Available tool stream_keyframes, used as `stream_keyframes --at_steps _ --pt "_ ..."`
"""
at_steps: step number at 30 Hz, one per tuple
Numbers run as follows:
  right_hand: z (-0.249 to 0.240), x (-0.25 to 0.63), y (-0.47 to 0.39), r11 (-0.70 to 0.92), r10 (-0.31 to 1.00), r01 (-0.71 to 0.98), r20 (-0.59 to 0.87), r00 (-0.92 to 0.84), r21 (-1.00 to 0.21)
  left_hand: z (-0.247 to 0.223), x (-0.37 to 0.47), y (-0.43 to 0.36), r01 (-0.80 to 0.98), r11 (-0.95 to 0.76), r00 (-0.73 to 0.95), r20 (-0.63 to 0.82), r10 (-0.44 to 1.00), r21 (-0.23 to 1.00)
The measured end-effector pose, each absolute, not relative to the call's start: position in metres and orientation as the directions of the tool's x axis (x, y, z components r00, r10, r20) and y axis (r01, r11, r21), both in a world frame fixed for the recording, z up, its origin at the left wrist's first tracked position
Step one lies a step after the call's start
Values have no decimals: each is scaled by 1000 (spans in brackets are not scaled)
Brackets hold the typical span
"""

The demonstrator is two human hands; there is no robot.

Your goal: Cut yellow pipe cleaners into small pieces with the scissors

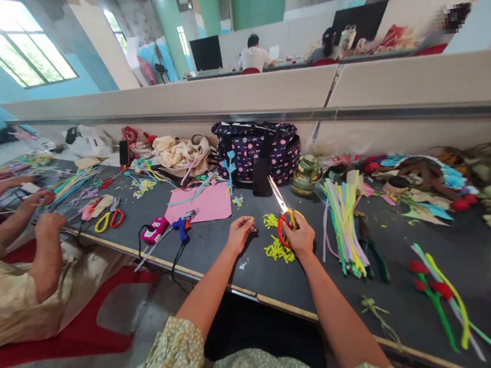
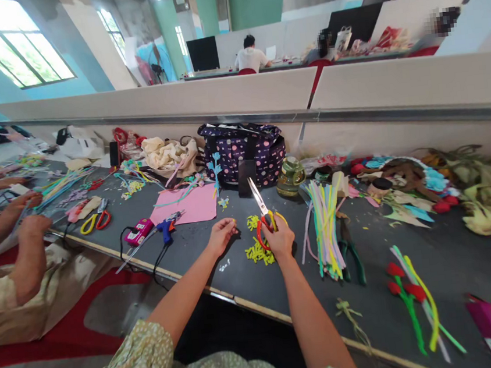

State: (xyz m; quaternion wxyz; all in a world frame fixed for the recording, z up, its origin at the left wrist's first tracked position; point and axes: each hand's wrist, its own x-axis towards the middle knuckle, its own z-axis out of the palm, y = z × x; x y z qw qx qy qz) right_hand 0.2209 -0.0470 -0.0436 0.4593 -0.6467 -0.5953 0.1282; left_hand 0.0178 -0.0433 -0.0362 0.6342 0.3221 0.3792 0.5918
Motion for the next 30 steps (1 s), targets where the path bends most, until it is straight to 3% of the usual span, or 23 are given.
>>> stream_keyframes --at_steps 6,11,15,21,30 --pt "-37 223 -50 176 908 649 376 183 -740 -32 15 -23 -650 121 -60 -209 976 751" --pt "-24 226 -61 197 931 775 363 45 -600 -32 12 2 -701 85 -76 -193 978 708" --pt "-17 226 -66 240 913 874 403 -56 -423 -35 10 11 -721 92 -49 -184 982 687" --pt "-25 225 -69 315 867 914 469 -167 -257 -33 10 5 -737 105 -66 -226 972 667" --pt "-31 218 -73 368 846 905 481 -231 -212 -31 11 2 -734 99 -58 -206 977 672"
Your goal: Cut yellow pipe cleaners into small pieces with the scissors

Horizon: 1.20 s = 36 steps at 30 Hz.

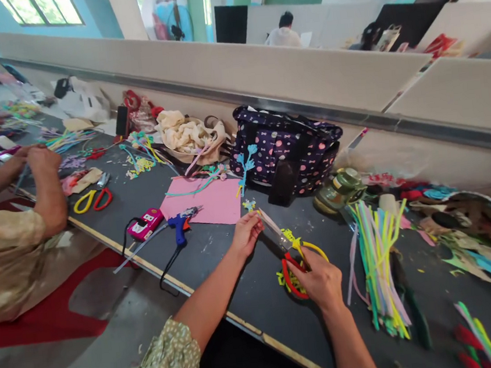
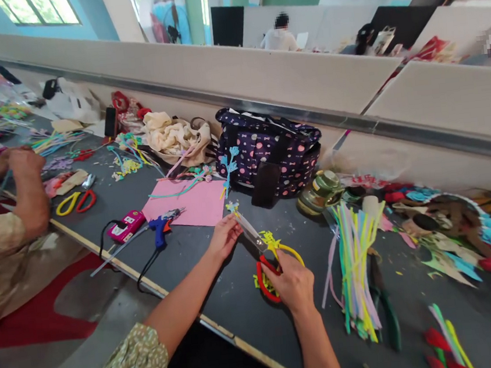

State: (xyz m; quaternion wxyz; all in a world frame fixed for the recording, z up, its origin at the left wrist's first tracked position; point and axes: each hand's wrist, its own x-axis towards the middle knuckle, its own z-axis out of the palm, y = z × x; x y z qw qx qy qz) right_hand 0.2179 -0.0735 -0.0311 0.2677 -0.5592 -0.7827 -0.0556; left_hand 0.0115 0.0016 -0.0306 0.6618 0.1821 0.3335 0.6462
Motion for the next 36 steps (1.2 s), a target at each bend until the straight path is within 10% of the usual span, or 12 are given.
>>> stream_keyframes --at_steps 36 --pt "-28 215 -66 387 875 901 388 -290 -199 -32 8 3 -725 45 -194 -266 944 687"
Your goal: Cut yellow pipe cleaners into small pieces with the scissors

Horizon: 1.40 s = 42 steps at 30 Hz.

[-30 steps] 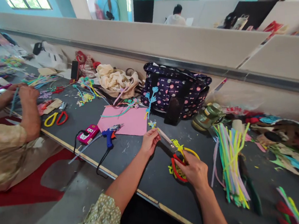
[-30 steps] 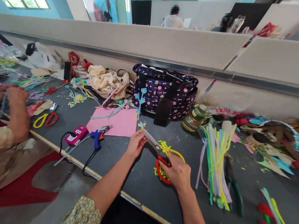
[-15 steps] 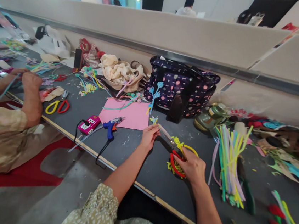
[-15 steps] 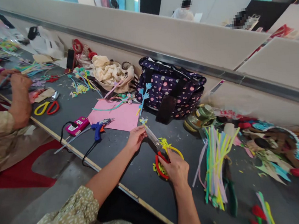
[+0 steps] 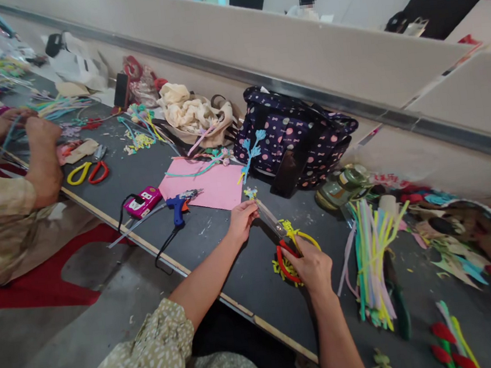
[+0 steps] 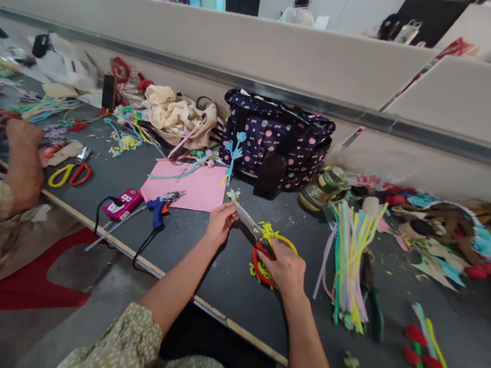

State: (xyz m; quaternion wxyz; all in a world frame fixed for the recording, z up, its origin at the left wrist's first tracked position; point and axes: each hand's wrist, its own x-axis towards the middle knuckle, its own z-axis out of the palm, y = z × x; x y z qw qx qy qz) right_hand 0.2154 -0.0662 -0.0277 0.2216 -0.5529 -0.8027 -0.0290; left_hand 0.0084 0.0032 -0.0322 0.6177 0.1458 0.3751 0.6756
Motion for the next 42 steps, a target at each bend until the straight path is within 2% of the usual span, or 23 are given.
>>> stream_keyframes --at_steps 7,16,24,28,38,42 --pt "-32 214 -64 387 862 902 423 -279 -193 -31 8 4 -715 49 -217 -287 933 697" --pt "-29 207 -61 346 908 913 323 -268 -216 -29 5 6 -689 38 -246 -282 927 724" --pt "-35 209 -60 283 931 928 302 -205 -242 -35 3 8 -658 61 -245 -291 925 750" --pt "-31 207 -61 221 942 952 298 -152 -213 -38 2 9 -685 49 -238 -287 928 726" --pt "-24 207 -64 243 955 935 234 -184 -259 -32 2 5 -766 78 -156 -302 941 638" --pt "-31 209 -64 241 948 933 269 -167 -267 -33 4 5 -773 84 -138 -296 945 628"
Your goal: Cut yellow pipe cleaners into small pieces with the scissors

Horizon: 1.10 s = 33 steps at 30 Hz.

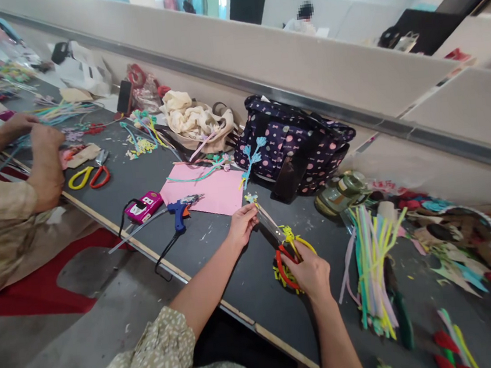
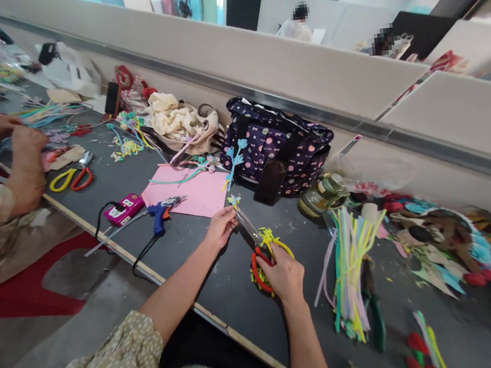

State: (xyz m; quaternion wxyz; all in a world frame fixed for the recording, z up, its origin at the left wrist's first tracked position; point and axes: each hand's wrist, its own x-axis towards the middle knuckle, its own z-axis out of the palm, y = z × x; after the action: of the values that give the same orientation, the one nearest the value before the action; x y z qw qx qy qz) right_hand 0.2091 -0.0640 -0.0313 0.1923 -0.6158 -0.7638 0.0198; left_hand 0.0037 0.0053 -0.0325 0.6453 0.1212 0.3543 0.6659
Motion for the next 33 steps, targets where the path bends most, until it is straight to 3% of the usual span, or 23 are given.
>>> stream_keyframes --at_steps 10,33 --pt "-34 211 -64 244 952 914 259 -163 -325 -36 4 6 -736 90 -138 -279 950 671" --pt "-28 212 -64 258 954 908 235 -185 -330 -29 4 4 -733 100 -137 -291 947 672"
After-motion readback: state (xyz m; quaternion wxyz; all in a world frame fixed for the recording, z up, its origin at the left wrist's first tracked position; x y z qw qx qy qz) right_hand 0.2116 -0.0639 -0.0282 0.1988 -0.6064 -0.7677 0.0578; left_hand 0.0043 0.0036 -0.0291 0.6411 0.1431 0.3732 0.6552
